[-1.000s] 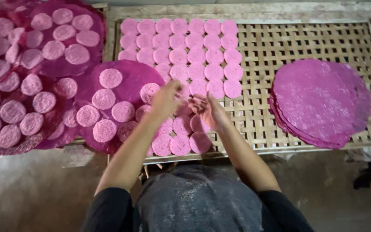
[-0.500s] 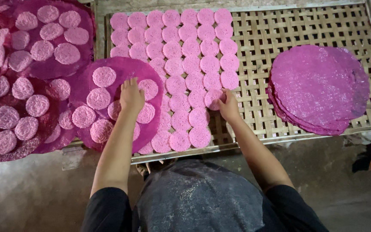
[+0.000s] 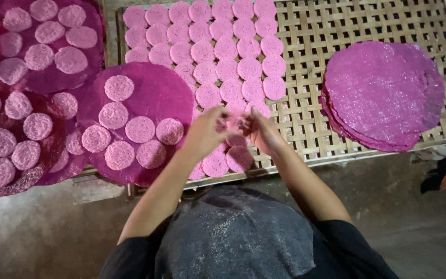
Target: The person peels round pink rice-paper discs off a glossy magenta plastic sheet and arranges them in neat rows on woven bamboo drying trays. They work through several sheets one disc at a time, occasionally repositioning a sheet, and at one point lift and carry a sheet of discs to another tray.
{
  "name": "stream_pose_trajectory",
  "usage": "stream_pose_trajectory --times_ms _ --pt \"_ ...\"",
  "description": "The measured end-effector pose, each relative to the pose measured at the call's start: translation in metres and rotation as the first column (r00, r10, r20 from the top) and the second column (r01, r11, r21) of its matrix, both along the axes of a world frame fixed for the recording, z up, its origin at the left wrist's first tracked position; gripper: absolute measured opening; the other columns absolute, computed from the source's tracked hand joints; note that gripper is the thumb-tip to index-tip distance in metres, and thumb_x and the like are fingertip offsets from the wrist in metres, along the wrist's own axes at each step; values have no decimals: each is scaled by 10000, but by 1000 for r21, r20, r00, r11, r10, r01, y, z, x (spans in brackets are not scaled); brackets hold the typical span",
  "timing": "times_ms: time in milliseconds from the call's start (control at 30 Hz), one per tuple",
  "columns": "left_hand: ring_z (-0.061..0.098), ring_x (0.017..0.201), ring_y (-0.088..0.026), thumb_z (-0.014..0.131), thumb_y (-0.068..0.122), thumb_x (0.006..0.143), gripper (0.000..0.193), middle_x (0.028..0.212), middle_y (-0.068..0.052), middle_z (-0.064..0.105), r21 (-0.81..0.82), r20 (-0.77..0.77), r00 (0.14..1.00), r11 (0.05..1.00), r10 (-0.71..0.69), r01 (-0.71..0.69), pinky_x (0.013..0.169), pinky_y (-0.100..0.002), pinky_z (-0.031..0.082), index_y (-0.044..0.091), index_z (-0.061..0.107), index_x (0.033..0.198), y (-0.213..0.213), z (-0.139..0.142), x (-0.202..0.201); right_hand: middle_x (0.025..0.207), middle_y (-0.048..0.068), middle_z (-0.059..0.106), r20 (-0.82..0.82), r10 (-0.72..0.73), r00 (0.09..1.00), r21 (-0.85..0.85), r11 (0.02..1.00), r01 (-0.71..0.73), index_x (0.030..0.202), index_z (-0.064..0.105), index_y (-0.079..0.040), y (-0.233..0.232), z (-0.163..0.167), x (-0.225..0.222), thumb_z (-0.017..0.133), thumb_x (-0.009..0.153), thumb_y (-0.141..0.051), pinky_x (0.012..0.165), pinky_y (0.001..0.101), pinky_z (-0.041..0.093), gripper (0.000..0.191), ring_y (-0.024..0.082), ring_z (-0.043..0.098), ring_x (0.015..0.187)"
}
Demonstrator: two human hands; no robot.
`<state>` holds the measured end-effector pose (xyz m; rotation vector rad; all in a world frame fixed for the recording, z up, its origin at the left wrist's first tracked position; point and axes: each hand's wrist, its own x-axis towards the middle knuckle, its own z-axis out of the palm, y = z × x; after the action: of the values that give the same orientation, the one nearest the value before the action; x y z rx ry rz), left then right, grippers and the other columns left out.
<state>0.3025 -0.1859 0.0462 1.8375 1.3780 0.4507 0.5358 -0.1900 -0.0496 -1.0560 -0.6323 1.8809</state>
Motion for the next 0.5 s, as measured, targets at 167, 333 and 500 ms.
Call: stream_pose_trajectory --times_ms 167,333,500 --pt "535 1303 -324 721 290 884 555 1464 -136 542 191 -170 983 981 76 -43 1124 -486 414 88 572 1379 -15 -30 -44 1148 46 697 433 -197 879 64 980 188 1353 593 -48 -10 -37 51 606 966 -88 883 320 582 389 165 666 1011" --pt "415 1395 -420 653 180 933 550 1509 -172 415 183 -490 855 979 172 -92 1116 -535 398 30 480 1434 -15 -86 -109 1112 85 696 551 -183 814 309 951 5 1332 636 8 -33 -62 59 634 966 -1 881 308 537 366 170 639 1024" --pt "435 1305 -491 640 161 942 480 1414 -272 455 254 -454 844 949 286 -185 996 -541 474 -11 519 1373 0 -114 -130 1027 161 707 884 -301 357 375 913 -159 1301 634 -34 -41 -42 33 711 895 -51 847 345 553 414 257 691 947"
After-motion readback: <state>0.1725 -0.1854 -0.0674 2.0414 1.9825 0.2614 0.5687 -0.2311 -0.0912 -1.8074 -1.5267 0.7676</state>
